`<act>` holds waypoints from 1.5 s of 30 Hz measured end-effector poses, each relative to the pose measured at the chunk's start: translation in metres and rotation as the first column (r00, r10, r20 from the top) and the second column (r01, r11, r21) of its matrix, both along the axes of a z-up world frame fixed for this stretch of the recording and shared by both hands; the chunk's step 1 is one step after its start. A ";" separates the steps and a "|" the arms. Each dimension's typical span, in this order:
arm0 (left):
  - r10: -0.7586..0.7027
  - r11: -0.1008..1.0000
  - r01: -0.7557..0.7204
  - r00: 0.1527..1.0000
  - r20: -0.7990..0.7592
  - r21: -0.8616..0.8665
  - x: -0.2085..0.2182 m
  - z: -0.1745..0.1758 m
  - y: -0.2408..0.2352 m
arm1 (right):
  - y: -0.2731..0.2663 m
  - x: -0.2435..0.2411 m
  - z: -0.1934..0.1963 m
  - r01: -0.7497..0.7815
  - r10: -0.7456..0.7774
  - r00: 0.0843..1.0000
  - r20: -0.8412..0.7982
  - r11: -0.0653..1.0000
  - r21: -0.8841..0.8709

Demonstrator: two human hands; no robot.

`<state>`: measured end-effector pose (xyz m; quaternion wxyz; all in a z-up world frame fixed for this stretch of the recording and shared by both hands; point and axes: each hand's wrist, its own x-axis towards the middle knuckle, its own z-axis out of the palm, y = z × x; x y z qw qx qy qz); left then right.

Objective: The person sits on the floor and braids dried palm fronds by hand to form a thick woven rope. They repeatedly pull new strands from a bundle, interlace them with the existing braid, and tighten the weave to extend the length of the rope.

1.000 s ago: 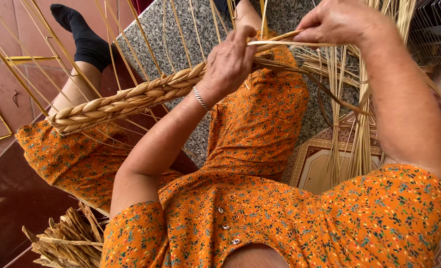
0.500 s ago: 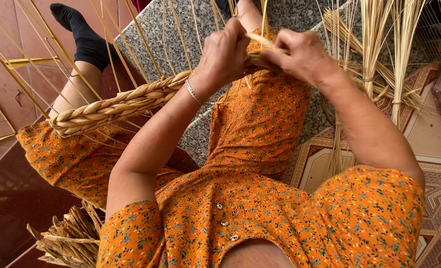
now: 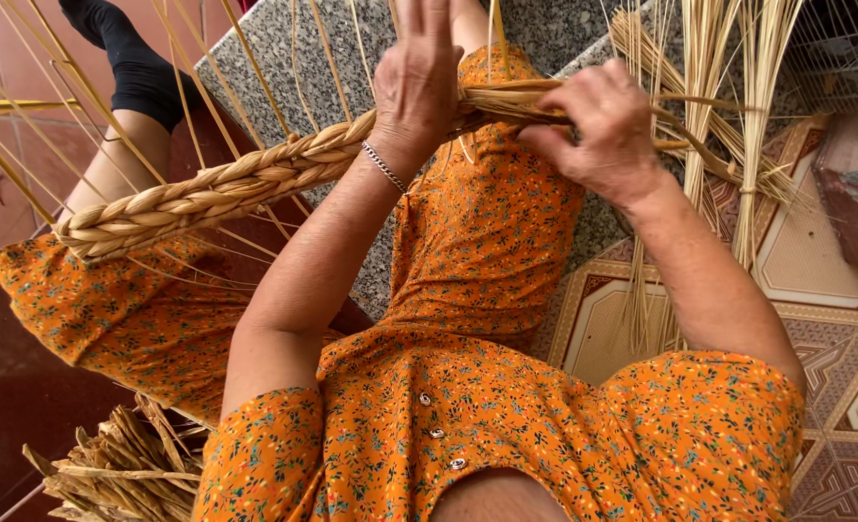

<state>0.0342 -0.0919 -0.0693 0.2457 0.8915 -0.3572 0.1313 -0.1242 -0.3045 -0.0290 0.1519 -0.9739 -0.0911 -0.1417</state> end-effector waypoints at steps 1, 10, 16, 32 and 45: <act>0.007 0.985 -0.011 1.000 0.025 0.174 0.001 0.002 -0.005 | 0.004 0.000 0.002 -0.048 0.047 0.999 -0.018 0.997 -0.058; -0.147 0.926 0.307 0.831 -0.537 0.222 0.004 0.048 -0.012 | -0.011 0.013 0.080 0.289 0.018 0.836 -0.549 0.834 0.469; -0.515 0.857 0.450 0.735 -0.442 -0.249 -0.005 0.066 0.008 | 0.015 0.047 0.103 0.143 0.068 0.910 0.410 0.874 -0.464; -0.248 0.964 0.162 0.834 -0.493 -0.211 -0.019 0.041 0.001 | -0.031 0.081 0.040 0.268 0.130 0.753 -0.645 0.835 0.480; -0.166 0.980 0.052 0.746 -0.644 -0.192 0.008 0.027 -0.004 | -0.013 0.043 -0.004 0.129 -0.033 0.967 -0.254 0.919 0.372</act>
